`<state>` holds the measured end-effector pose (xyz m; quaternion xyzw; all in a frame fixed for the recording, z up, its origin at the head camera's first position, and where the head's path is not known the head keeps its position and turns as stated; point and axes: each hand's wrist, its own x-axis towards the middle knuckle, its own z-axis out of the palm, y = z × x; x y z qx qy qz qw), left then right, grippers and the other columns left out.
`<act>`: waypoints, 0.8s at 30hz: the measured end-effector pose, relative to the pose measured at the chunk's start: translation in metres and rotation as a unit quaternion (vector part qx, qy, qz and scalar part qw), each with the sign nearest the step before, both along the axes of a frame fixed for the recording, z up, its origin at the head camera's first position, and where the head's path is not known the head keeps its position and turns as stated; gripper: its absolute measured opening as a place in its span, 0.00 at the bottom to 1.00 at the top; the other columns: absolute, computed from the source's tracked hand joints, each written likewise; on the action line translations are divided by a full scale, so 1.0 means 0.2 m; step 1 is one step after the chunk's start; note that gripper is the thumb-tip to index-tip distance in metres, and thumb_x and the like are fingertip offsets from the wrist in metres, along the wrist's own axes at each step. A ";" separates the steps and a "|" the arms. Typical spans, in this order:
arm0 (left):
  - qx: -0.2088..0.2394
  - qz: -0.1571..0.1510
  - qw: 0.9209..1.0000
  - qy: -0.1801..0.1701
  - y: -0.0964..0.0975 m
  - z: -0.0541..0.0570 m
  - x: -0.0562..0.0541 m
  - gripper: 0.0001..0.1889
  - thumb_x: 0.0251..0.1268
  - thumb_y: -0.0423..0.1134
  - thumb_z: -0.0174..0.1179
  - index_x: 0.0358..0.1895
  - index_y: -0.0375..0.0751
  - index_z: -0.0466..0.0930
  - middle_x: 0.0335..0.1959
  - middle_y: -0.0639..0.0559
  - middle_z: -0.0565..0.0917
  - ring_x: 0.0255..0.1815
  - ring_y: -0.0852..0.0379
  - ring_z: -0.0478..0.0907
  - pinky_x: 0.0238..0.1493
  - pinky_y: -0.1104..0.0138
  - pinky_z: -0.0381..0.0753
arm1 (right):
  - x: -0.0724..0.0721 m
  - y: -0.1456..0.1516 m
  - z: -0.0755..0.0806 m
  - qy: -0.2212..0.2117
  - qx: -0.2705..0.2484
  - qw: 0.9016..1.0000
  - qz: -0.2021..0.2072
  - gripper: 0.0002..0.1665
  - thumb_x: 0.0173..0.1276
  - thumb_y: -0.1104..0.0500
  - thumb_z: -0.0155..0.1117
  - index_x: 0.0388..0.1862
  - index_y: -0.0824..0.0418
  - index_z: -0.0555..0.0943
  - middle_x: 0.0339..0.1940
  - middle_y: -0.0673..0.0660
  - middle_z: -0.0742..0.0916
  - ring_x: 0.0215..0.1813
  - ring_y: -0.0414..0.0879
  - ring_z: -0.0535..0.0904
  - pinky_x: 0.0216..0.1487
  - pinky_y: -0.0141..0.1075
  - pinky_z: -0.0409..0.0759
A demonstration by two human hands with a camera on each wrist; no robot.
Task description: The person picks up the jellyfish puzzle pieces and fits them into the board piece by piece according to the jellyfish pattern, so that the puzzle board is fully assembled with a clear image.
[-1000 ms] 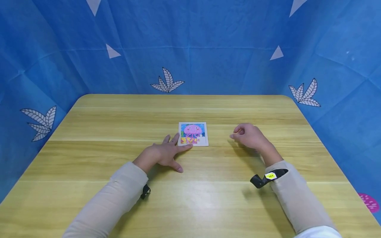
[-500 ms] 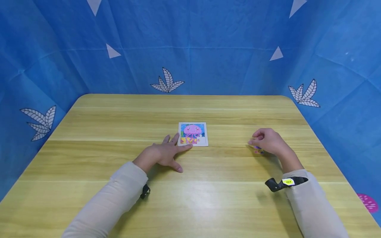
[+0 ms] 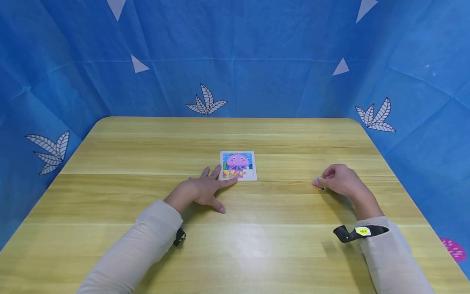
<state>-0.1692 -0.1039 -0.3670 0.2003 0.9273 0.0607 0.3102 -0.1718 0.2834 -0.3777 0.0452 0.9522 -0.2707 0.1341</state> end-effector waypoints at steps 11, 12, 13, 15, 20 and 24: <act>0.001 -0.001 1.000 0.000 0.00 0.00 0.00 0.47 0.49 0.65 0.63 0.71 0.80 0.43 0.77 0.48 0.27 0.75 0.37 0.28 0.62 0.30 0.45 | 0.01 0.00 -0.02 0.009 0.014 1.000 0.012 0.26 0.60 0.44 0.67 0.39 0.67 0.78 0.32 0.58 0.83 0.36 0.50 0.74 0.34 0.36 0.70; 0.000 -0.001 1.000 0.000 0.00 0.00 0.00 0.47 0.49 0.65 0.63 0.71 0.80 0.43 0.77 0.48 0.27 0.75 0.37 0.28 0.62 0.30 0.45 | 0.01 -0.01 -0.02 0.010 0.013 1.000 0.012 0.25 0.60 0.44 0.66 0.38 0.67 0.78 0.31 0.57 0.83 0.36 0.50 0.74 0.34 0.36 0.70; 0.000 -0.001 1.000 0.000 0.00 0.00 0.00 0.47 0.49 0.65 0.63 0.71 0.80 0.43 0.77 0.48 0.27 0.76 0.37 0.28 0.62 0.30 0.45 | 0.01 -0.01 -0.02 0.010 0.011 1.000 0.013 0.25 0.61 0.45 0.66 0.38 0.67 0.78 0.31 0.57 0.83 0.36 0.50 0.74 0.34 0.36 0.70; 0.000 -0.001 1.000 0.001 0.00 0.00 0.00 0.47 0.49 0.65 0.63 0.71 0.80 0.43 0.77 0.48 0.28 0.76 0.37 0.29 0.62 0.30 0.46 | 0.01 -0.01 -0.01 0.008 0.006 1.000 0.014 0.24 0.61 0.46 0.66 0.38 0.67 0.78 0.30 0.56 0.84 0.35 0.49 0.74 0.34 0.36 0.69; 0.001 -0.002 1.000 0.001 -0.01 0.00 0.00 0.47 0.49 0.65 0.63 0.71 0.80 0.43 0.77 0.48 0.27 0.75 0.37 0.28 0.61 0.30 0.46 | 0.00 -0.02 -0.02 0.004 -0.001 1.000 0.013 0.22 0.63 0.49 0.65 0.39 0.68 0.77 0.29 0.55 0.84 0.34 0.48 0.74 0.35 0.36 0.69; 0.003 0.000 1.000 0.000 0.00 0.00 0.00 0.47 0.49 0.65 0.63 0.71 0.80 0.43 0.77 0.48 0.28 0.75 0.36 0.28 0.62 0.30 0.45 | 0.00 -0.03 -0.02 0.004 -0.010 1.000 0.016 0.21 0.64 0.51 0.64 0.42 0.69 0.77 0.30 0.56 0.85 0.34 0.47 0.76 0.35 0.36 0.70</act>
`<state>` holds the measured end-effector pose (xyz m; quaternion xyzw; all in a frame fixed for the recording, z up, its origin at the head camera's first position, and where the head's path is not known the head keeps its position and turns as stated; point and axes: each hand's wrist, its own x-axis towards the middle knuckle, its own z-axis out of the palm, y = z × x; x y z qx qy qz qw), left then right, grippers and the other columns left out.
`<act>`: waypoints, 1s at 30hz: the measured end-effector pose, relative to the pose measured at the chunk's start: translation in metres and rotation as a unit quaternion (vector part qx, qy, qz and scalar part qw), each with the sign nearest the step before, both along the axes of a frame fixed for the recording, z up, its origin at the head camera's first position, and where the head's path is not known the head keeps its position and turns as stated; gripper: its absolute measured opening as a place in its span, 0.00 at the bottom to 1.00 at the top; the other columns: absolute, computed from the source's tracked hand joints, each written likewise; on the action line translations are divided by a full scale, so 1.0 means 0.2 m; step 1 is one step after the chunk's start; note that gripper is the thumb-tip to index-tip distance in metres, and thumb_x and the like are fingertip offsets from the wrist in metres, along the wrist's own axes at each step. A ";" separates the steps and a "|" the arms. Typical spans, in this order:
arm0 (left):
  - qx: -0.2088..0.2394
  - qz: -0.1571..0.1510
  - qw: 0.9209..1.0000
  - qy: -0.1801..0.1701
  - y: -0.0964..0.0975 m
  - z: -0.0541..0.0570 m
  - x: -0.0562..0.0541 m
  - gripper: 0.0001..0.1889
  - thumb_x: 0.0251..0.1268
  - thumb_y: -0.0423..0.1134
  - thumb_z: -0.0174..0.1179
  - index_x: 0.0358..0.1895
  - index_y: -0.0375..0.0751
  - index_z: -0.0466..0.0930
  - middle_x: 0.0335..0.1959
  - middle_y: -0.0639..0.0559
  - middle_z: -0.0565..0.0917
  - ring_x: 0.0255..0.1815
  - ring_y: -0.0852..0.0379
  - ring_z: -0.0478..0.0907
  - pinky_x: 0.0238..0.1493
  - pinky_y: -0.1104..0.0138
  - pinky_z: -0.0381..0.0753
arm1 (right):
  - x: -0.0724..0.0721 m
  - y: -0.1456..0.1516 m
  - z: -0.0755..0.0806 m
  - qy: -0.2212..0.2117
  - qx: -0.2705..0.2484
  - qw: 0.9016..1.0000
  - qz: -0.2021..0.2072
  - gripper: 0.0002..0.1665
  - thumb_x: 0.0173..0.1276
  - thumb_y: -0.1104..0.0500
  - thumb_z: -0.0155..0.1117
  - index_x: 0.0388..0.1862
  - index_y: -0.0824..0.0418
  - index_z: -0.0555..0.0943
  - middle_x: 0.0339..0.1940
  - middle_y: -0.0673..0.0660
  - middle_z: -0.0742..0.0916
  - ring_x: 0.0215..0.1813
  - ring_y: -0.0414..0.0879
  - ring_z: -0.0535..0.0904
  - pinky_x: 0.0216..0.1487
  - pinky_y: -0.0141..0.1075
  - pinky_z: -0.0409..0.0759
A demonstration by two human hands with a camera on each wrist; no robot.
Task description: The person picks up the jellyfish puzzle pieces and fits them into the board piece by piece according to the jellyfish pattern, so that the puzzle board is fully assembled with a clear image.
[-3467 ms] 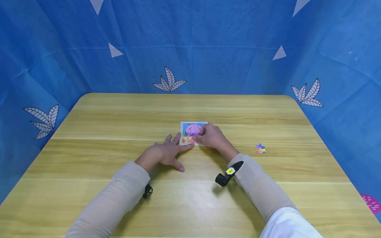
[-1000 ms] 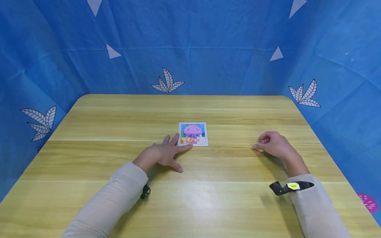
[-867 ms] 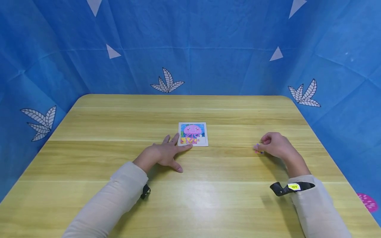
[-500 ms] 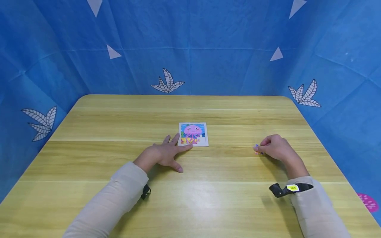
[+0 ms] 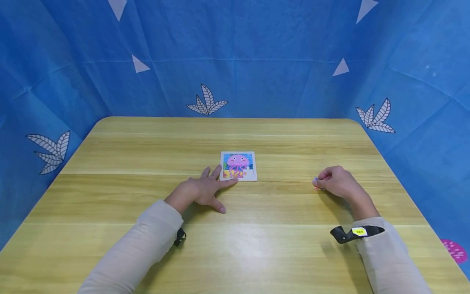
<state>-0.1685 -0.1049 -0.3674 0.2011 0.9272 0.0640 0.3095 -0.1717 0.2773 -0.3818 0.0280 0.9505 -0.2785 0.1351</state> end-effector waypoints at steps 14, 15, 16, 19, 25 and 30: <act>0.002 0.000 1.000 -0.001 0.01 0.01 0.00 0.47 0.49 0.64 0.63 0.71 0.80 0.43 0.77 0.48 0.28 0.75 0.37 0.28 0.61 0.29 0.45 | 0.01 -0.01 -0.02 0.016 -0.027 1.000 0.004 0.17 0.65 0.57 0.62 0.43 0.69 0.75 0.30 0.56 0.84 0.32 0.45 0.79 0.37 0.35 0.71; 0.002 0.001 1.000 -0.001 0.01 0.01 0.00 0.47 0.49 0.65 0.63 0.71 0.80 0.43 0.77 0.48 0.28 0.75 0.37 0.28 0.61 0.29 0.45 | 0.01 -0.01 -0.02 0.017 -0.029 0.999 0.005 0.16 0.65 0.57 0.62 0.43 0.69 0.75 0.30 0.56 0.84 0.32 0.44 0.79 0.37 0.35 0.71; 0.001 0.001 1.000 -0.002 0.01 0.01 0.01 0.47 0.49 0.65 0.63 0.71 0.80 0.43 0.77 0.48 0.28 0.75 0.37 0.28 0.61 0.29 0.44 | 0.00 -0.01 -0.03 0.020 -0.031 0.999 0.005 0.15 0.65 0.58 0.62 0.42 0.69 0.75 0.30 0.56 0.84 0.32 0.44 0.79 0.36 0.35 0.71; 0.001 0.002 1.000 -0.002 0.01 0.01 0.01 0.47 0.49 0.65 0.63 0.71 0.80 0.43 0.77 0.48 0.28 0.75 0.37 0.28 0.62 0.30 0.44 | 0.00 -0.01 -0.02 0.028 -0.037 0.999 0.009 0.14 0.64 0.59 0.63 0.41 0.69 0.74 0.30 0.57 0.84 0.31 0.44 0.80 0.35 0.35 0.72; 0.001 0.002 1.000 -0.001 0.00 0.01 0.01 0.47 0.49 0.64 0.63 0.71 0.80 0.43 0.77 0.48 0.28 0.75 0.37 0.28 0.62 0.30 0.45 | 0.01 -0.02 -0.02 0.023 -0.031 0.999 0.005 0.21 0.63 0.55 0.65 0.45 0.70 0.74 0.32 0.57 0.84 0.32 0.43 0.80 0.38 0.35 0.72; 0.003 0.002 1.000 -0.002 0.00 0.01 0.00 0.47 0.49 0.64 0.64 0.71 0.80 0.43 0.77 0.48 0.28 0.75 0.37 0.28 0.62 0.30 0.45 | 0.01 -0.02 -0.02 0.013 -0.026 1.000 0.000 0.19 0.65 0.55 0.64 0.45 0.69 0.75 0.31 0.57 0.84 0.32 0.44 0.80 0.37 0.36 0.71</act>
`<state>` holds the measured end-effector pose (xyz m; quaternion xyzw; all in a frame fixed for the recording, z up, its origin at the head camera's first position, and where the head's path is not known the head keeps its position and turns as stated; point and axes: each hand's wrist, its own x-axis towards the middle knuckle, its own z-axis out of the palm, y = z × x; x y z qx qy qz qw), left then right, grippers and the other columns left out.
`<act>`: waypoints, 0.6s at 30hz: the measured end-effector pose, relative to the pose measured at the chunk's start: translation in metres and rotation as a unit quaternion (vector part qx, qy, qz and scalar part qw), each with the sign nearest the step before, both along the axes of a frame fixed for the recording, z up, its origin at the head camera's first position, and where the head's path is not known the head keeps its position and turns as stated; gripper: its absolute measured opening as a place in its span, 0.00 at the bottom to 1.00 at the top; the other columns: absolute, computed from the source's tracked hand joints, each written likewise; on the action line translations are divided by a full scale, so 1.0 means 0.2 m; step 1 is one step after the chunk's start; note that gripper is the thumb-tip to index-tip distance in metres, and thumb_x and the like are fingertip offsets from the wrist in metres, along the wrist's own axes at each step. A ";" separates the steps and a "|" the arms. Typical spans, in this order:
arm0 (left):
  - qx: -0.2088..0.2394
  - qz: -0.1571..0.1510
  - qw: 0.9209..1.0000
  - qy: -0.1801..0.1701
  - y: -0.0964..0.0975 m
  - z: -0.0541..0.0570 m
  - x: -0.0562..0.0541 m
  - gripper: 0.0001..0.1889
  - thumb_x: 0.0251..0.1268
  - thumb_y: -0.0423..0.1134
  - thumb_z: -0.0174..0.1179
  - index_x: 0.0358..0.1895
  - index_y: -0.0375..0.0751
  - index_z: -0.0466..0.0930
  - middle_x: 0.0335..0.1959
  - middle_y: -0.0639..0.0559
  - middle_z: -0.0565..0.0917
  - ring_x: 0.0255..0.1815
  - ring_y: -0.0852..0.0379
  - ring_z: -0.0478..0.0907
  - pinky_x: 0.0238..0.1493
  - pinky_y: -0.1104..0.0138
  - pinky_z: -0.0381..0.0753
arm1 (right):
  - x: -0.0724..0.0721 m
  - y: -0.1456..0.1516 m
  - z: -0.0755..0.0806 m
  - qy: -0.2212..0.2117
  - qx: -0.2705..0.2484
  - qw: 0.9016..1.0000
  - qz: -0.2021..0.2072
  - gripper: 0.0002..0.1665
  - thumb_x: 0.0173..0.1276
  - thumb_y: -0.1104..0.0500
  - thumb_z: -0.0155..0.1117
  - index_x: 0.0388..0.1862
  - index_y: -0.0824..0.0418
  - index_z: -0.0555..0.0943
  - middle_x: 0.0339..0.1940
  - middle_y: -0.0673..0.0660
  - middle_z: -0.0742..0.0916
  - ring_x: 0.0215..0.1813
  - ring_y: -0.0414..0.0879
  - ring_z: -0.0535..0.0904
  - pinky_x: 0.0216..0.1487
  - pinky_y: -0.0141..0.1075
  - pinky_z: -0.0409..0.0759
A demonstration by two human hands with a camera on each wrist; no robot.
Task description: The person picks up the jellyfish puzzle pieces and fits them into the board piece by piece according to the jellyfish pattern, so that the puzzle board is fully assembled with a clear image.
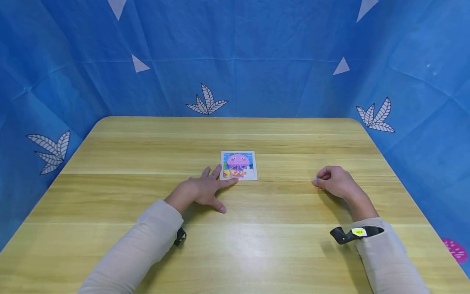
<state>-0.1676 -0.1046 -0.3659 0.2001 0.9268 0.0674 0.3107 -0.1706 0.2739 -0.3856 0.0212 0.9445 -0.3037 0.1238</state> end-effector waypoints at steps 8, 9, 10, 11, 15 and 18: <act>0.000 0.001 1.000 0.002 0.00 0.00 0.00 0.47 0.48 0.64 0.64 0.71 0.80 0.44 0.77 0.48 0.28 0.75 0.36 0.28 0.62 0.30 0.45 | 0.00 0.00 -0.01 0.000 -0.001 1.000 -0.002 0.18 0.65 0.55 0.63 0.45 0.69 0.75 0.30 0.56 0.84 0.31 0.43 0.80 0.38 0.36 0.72; 0.000 0.000 1.000 0.002 0.00 0.00 0.00 0.48 0.48 0.64 0.64 0.71 0.80 0.44 0.77 0.48 0.28 0.75 0.36 0.28 0.62 0.30 0.45 | 0.00 0.01 -0.01 0.000 0.000 1.000 -0.001 0.18 0.65 0.55 0.63 0.45 0.69 0.75 0.30 0.56 0.85 0.31 0.44 0.80 0.38 0.37 0.72; 0.001 0.000 1.000 0.001 0.00 0.00 0.00 0.48 0.48 0.64 0.64 0.71 0.79 0.44 0.77 0.48 0.28 0.75 0.36 0.28 0.62 0.30 0.45 | 0.00 0.01 -0.01 -0.001 0.001 1.000 -0.001 0.18 0.66 0.55 0.63 0.44 0.69 0.76 0.29 0.56 0.85 0.31 0.44 0.80 0.38 0.37 0.71; 0.000 0.000 1.000 0.001 0.00 0.00 0.00 0.48 0.49 0.64 0.64 0.71 0.79 0.44 0.77 0.48 0.28 0.75 0.36 0.28 0.62 0.30 0.45 | 0.00 0.01 -0.01 -0.001 0.001 1.000 0.000 0.17 0.66 0.55 0.63 0.44 0.69 0.76 0.29 0.56 0.85 0.31 0.44 0.80 0.38 0.37 0.71; -0.004 -0.004 1.000 -0.002 0.00 0.00 0.00 0.48 0.49 0.64 0.64 0.72 0.79 0.43 0.77 0.47 0.28 0.75 0.37 0.28 0.62 0.30 0.45 | 0.01 0.01 0.00 0.002 -0.001 1.000 0.007 0.15 0.66 0.56 0.62 0.41 0.68 0.77 0.27 0.55 0.85 0.30 0.45 0.79 0.37 0.36 0.71; -0.005 -0.006 1.000 -0.004 0.00 0.00 -0.01 0.48 0.49 0.64 0.63 0.72 0.79 0.43 0.77 0.48 0.28 0.76 0.37 0.28 0.62 0.30 0.45 | 0.01 0.01 -0.01 0.004 -0.007 1.000 0.011 0.13 0.67 0.57 0.62 0.40 0.68 0.77 0.27 0.55 0.84 0.30 0.44 0.79 0.36 0.36 0.71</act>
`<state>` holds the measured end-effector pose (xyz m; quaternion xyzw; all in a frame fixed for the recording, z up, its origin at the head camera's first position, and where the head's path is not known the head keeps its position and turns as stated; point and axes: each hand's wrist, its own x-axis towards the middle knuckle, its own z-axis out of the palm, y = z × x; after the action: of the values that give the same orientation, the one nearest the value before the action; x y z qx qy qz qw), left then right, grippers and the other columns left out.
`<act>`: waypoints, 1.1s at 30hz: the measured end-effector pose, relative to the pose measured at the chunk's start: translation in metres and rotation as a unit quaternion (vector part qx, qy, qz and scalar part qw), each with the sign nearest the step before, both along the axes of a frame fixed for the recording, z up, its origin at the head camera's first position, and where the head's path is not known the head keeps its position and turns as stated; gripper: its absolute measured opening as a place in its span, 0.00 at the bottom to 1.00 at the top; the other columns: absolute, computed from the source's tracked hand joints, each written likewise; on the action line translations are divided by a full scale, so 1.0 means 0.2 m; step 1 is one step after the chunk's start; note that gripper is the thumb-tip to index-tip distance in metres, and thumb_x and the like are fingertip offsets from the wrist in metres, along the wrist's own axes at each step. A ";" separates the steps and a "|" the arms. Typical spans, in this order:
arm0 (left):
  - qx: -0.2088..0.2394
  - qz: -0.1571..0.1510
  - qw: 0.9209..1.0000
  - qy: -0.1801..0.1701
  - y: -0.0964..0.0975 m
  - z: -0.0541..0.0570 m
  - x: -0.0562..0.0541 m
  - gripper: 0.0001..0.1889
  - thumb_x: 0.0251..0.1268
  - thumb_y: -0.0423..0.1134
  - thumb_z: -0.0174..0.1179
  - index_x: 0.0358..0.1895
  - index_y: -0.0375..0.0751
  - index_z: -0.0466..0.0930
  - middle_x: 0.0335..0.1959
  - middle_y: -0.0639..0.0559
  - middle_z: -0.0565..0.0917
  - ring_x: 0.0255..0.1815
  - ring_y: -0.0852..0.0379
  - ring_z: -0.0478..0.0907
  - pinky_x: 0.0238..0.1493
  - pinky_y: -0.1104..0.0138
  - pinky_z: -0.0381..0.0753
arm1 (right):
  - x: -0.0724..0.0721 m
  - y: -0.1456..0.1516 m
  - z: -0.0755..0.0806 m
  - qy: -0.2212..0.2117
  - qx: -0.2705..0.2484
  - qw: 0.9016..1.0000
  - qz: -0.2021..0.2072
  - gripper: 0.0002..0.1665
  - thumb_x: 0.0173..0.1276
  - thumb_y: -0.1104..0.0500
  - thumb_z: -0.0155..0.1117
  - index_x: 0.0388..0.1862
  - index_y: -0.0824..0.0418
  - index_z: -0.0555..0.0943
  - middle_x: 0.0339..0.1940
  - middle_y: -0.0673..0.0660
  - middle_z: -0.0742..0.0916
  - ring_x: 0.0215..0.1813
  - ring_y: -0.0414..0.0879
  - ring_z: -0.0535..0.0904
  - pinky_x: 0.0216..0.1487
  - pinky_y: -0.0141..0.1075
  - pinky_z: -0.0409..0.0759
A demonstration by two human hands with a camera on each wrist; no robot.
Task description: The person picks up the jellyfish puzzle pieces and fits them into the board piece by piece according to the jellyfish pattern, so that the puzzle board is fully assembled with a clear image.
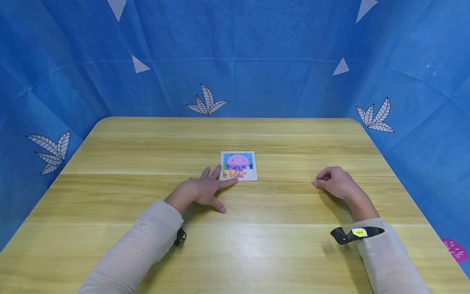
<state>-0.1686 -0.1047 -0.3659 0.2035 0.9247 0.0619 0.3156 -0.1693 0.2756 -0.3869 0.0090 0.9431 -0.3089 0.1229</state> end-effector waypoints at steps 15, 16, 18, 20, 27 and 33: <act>0.003 0.007 1.000 0.001 0.00 0.00 0.00 0.47 0.49 0.64 0.64 0.71 0.79 0.44 0.77 0.48 0.28 0.76 0.37 0.28 0.62 0.30 0.46 | 0.00 0.00 -0.02 0.006 -0.023 1.000 0.005 0.11 0.67 0.61 0.60 0.41 0.69 0.74 0.29 0.57 0.83 0.28 0.43 0.81 0.34 0.35 0.75; 0.003 0.007 1.000 0.001 0.00 0.00 0.00 0.47 0.49 0.64 0.64 0.71 0.79 0.44 0.77 0.48 0.28 0.76 0.37 0.28 0.62 0.30 0.46 | 0.00 -0.01 -0.02 0.008 -0.025 1.000 0.005 0.12 0.67 0.61 0.60 0.41 0.69 0.74 0.29 0.57 0.82 0.28 0.43 0.81 0.34 0.35 0.75; 0.004 0.006 1.000 0.001 0.00 0.00 0.00 0.47 0.49 0.64 0.64 0.71 0.79 0.44 0.77 0.48 0.28 0.76 0.37 0.28 0.62 0.30 0.46 | -0.01 -0.01 -0.02 0.016 -0.029 0.999 0.004 0.12 0.66 0.61 0.61 0.40 0.69 0.73 0.29 0.56 0.81 0.29 0.43 0.80 0.34 0.35 0.75; 0.006 0.005 1.000 0.000 0.00 0.00 0.00 0.47 0.49 0.64 0.64 0.71 0.79 0.43 0.77 0.48 0.28 0.75 0.37 0.28 0.62 0.30 0.45 | -0.01 -0.02 -0.02 0.027 -0.034 0.999 0.005 0.12 0.65 0.61 0.62 0.40 0.70 0.73 0.29 0.56 0.81 0.29 0.42 0.80 0.35 0.34 0.75; 0.003 0.004 1.000 0.002 0.00 -0.01 0.00 0.48 0.49 0.65 0.64 0.71 0.80 0.43 0.77 0.48 0.28 0.75 0.37 0.28 0.62 0.30 0.45 | -0.02 -0.07 -0.02 0.071 -0.042 0.997 -0.002 0.16 0.63 0.58 0.65 0.43 0.68 0.74 0.34 0.57 0.80 0.34 0.44 0.76 0.38 0.34 0.73; 0.002 0.004 1.000 0.002 0.00 -0.01 0.00 0.48 0.49 0.65 0.63 0.71 0.80 0.43 0.77 0.48 0.28 0.75 0.37 0.28 0.62 0.30 0.45 | -0.05 -0.15 -0.01 0.077 -0.084 0.994 -0.005 0.20 0.63 0.58 0.65 0.48 0.70 0.74 0.39 0.61 0.80 0.38 0.47 0.77 0.33 0.31 0.78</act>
<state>-0.1687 -0.1048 -0.3671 0.2006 0.9260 0.0651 0.3131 -0.1793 0.2448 -0.3889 -0.0200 0.9205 -0.3872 0.0488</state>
